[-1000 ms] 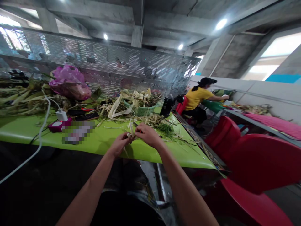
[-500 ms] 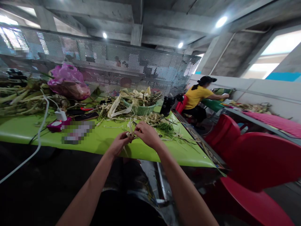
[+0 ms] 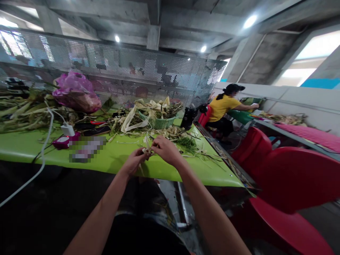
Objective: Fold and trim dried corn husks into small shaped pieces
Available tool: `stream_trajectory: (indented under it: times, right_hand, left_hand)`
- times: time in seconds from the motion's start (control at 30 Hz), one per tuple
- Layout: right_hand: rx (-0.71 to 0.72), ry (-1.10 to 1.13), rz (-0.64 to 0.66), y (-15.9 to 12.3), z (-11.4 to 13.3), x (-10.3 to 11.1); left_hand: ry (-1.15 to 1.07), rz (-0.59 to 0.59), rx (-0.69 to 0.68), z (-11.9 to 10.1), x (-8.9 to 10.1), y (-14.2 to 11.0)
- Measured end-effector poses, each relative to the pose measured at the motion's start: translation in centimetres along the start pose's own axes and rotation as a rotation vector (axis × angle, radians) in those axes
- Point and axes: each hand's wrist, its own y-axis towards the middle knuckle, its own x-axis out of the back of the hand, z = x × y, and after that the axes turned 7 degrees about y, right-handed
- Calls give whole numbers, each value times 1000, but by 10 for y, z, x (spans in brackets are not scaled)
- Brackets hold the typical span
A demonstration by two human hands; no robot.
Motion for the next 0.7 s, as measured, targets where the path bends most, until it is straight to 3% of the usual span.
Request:
stream_trajectory:
  times: [0.5, 0.7]
  right_hand:
    - [34, -139, 56, -5, 18, 2]
    - [52, -180, -20, -4, 23, -2]
  left_hand:
    - [49, 50, -39, 2, 3, 1]
    - [56, 57, -52, 7, 5, 3]
